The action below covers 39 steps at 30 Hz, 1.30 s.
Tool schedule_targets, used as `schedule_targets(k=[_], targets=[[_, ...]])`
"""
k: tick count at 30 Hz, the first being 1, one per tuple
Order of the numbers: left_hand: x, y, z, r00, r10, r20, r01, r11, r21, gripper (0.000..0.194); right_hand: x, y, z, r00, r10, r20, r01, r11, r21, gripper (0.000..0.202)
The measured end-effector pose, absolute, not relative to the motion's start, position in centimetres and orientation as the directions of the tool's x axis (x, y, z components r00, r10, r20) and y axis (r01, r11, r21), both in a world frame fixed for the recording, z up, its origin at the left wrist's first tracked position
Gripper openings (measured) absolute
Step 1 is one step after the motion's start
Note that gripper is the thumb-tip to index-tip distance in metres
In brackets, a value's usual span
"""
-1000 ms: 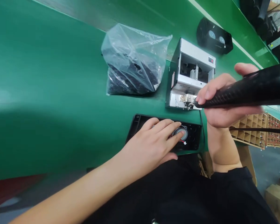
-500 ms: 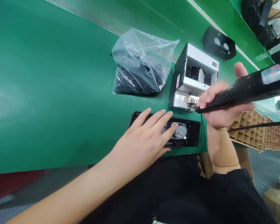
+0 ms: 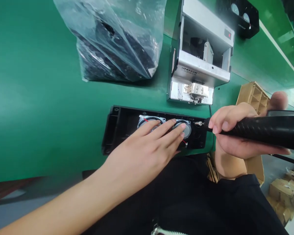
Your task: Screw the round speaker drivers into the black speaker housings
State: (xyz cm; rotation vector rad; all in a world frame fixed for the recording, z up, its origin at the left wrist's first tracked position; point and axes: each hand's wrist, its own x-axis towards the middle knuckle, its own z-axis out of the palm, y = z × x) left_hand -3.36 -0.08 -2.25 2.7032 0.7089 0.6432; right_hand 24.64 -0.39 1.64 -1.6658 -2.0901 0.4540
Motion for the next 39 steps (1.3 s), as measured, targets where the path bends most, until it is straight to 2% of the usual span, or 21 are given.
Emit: schedule_targets(k=[3,6,11,17,19,21,23,25,30,34,39], targets=[[-3.2,0.0,-2.0,0.768,0.534,0.353,0.388,-0.827,0.407,0.035,24.5,0.1,0.3,-0.215,0.975,0.063,0.815,0.214,-0.538,0.094],[-3.1,0.1,-1.9,0.767,0.532,0.360,0.384,-0.829,0.407,0.034,23.7,0.9,0.3,-0.146,0.989,0.029,0.817,0.137,-0.561,0.098],[-3.1,0.1,-1.7,0.772,0.513,0.375,0.400,-0.851,0.341,0.034,23.1,1.6,0.0,-0.009,0.995,0.095,0.773,0.067,-0.631,0.096],[-3.0,0.2,-1.4,0.774,0.503,0.386,0.404,-0.860,0.311,0.036,22.6,2.1,-0.7,-0.060,0.992,0.115,0.735,0.122,-0.667,0.099],[-2.9,0.2,-1.5,0.777,0.502,0.380,0.408,-0.861,0.302,0.037,22.3,2.0,0.1,-0.033,0.978,0.206,0.636,0.179,-0.750,0.102],[-2.9,0.2,-1.5,0.778,0.501,0.379,0.414,-0.863,0.290,0.038,21.9,1.6,1.3,0.039,0.924,0.380,0.432,0.327,-0.840,0.100],[-2.9,0.2,-1.4,0.775,0.502,0.384,0.415,-0.862,0.290,0.039,21.6,1.4,2.2,0.117,0.856,0.503,0.211,0.473,-0.855,0.088],[-3.0,0.3,-1.4,0.772,0.501,0.391,0.411,-0.863,0.294,0.038,21.3,1.5,2.4,0.156,0.822,0.547,0.083,0.541,-0.837,0.075],[-2.9,0.4,-1.4,0.766,0.503,0.401,0.412,-0.862,0.296,0.038,20.8,2.7,0.8,0.198,0.729,0.655,0.047,0.661,-0.749,0.082],[-2.9,0.2,-1.6,0.767,0.500,0.402,0.408,-0.864,0.296,0.036,20.9,3.1,0.6,0.150,0.736,0.660,0.049,0.661,-0.748,0.082],[-2.8,0.1,-1.9,0.764,0.522,0.380,0.409,-0.847,0.341,0.034,21.1,3.1,0.8,0.098,0.725,0.682,0.040,0.682,-0.731,0.093]])
